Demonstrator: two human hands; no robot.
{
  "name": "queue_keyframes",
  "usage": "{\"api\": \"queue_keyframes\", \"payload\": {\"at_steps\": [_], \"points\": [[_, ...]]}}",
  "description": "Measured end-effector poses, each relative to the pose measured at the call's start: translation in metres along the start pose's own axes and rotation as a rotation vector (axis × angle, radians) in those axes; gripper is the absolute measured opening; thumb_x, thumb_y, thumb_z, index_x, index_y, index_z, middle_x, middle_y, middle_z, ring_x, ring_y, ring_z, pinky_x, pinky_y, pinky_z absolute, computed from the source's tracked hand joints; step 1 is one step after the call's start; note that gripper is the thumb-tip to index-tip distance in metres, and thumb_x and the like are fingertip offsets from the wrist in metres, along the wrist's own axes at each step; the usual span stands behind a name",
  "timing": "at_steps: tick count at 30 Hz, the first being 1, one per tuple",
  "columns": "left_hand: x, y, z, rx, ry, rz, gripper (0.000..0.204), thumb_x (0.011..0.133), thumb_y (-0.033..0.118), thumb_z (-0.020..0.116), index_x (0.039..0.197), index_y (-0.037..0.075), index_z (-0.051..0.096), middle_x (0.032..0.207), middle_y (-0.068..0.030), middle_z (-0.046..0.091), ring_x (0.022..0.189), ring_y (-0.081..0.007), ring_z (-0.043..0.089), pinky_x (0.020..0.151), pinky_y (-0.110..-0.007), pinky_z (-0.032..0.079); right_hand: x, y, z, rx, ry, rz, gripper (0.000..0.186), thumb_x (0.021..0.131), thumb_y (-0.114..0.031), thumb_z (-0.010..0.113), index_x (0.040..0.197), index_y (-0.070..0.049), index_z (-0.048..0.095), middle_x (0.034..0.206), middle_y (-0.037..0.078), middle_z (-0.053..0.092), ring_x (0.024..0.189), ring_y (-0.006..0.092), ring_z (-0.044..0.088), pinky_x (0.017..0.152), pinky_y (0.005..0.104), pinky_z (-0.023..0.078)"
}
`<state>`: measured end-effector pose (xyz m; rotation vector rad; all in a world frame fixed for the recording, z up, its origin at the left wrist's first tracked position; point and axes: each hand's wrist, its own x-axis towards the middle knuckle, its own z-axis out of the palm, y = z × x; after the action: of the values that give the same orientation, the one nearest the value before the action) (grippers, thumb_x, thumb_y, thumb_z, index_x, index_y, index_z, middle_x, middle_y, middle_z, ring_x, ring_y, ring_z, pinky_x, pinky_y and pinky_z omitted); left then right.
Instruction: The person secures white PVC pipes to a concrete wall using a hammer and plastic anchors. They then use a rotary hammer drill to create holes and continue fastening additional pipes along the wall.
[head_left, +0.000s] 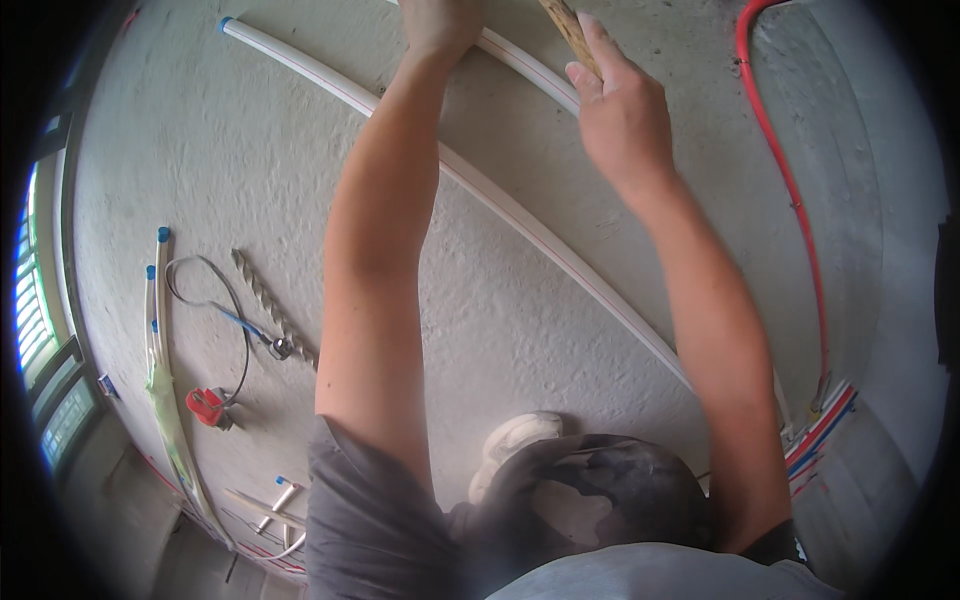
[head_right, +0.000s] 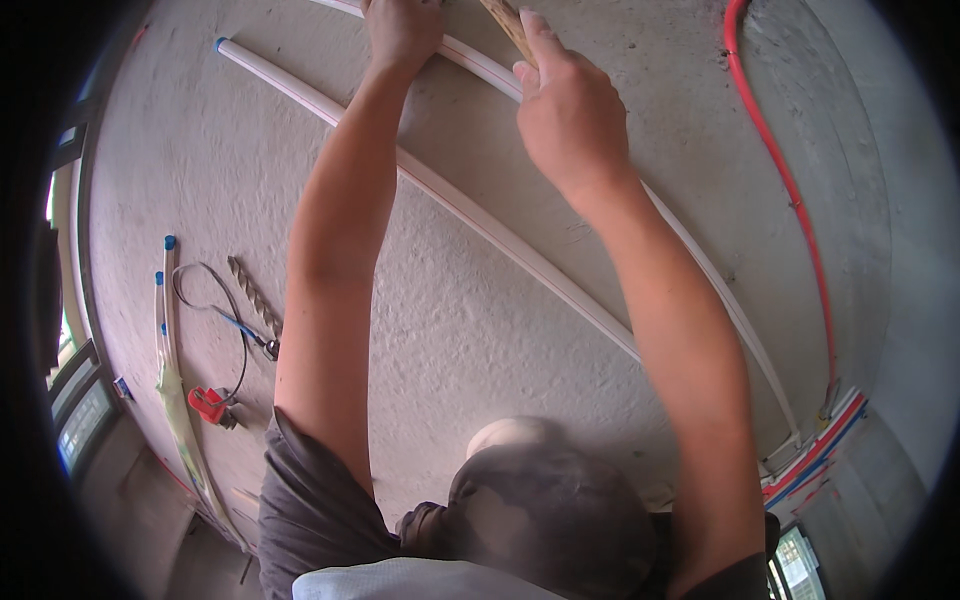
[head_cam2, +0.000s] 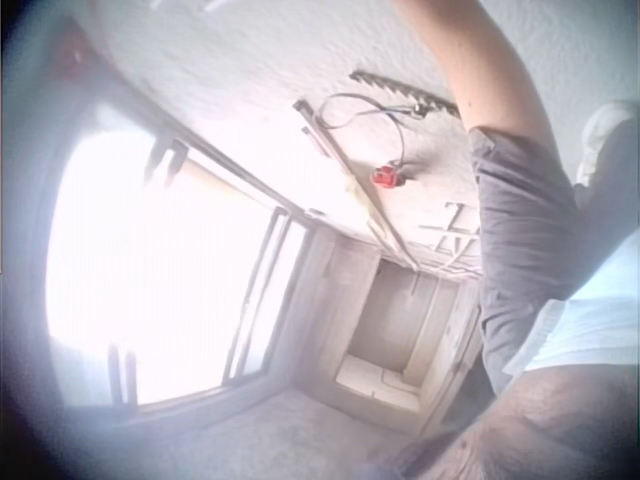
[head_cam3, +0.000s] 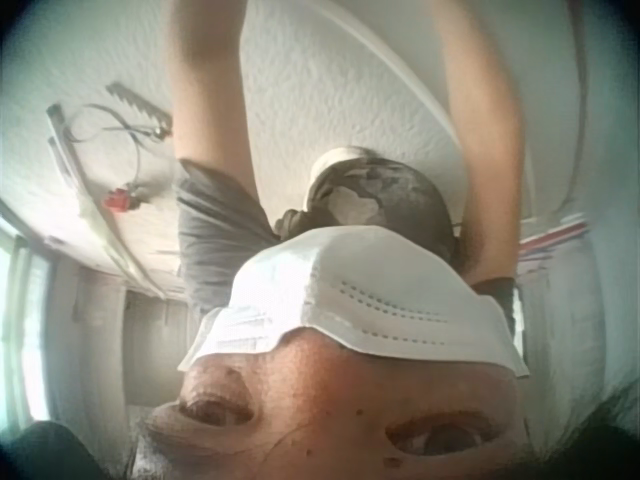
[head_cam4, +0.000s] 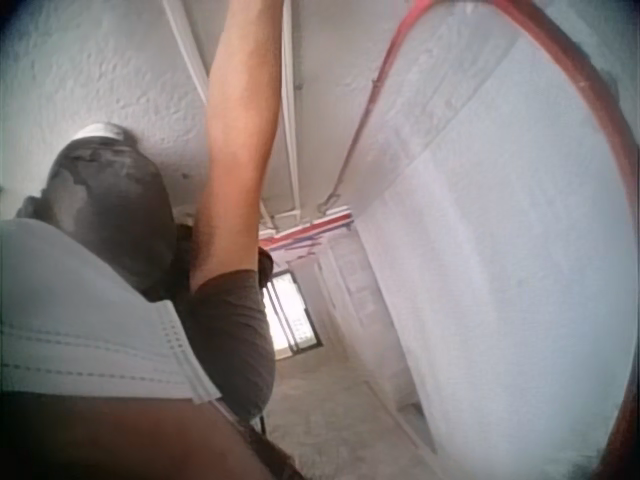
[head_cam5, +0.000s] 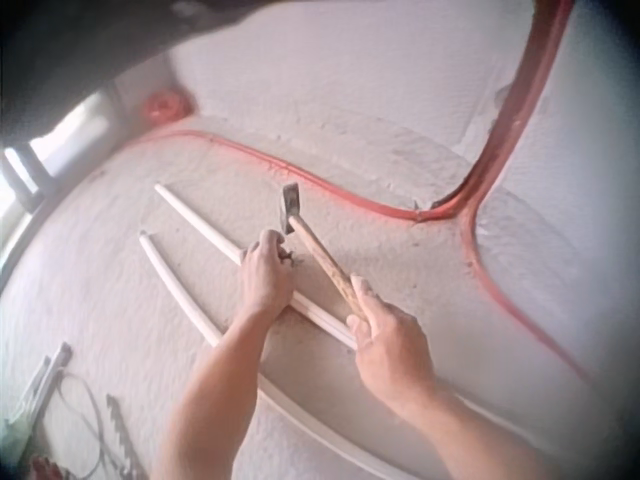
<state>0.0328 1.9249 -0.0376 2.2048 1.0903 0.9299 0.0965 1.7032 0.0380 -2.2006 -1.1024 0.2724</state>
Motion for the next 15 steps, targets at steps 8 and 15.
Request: {"api": "queue_keyframes", "payload": {"at_steps": [8,15], "points": [[-0.003,-0.012,0.004,0.004,0.035,0.014,0.037,0.088,-0.001,0.061,0.124,0.005,0.065,0.116,-0.0202,0.073,0.115,-0.043,0.065,0.104,-0.051,0.051,0.004,-0.003,-0.008,-0.053,-0.025,-0.119,0.06,0.107,-0.015,0.061,0.165,-0.022,0.046,0.106,0.019,0.077,0.101,0.0417,0.074,0.091,0.0537,0.059],[0.005,-0.022,0.019,0.053,0.263,0.051,0.058,0.085,-0.004,0.056,0.142,-0.002,0.057,0.14,-0.0244,0.06,0.139,-0.044,0.049,0.12,-0.053,0.037,0.019,0.011,0.004,-0.279,-0.342,0.054,0.063,0.107,-0.015,0.06,0.167,-0.024,0.043,0.12,0.02,0.077,0.11,0.0413,0.074,0.096,0.051,0.059]]}}
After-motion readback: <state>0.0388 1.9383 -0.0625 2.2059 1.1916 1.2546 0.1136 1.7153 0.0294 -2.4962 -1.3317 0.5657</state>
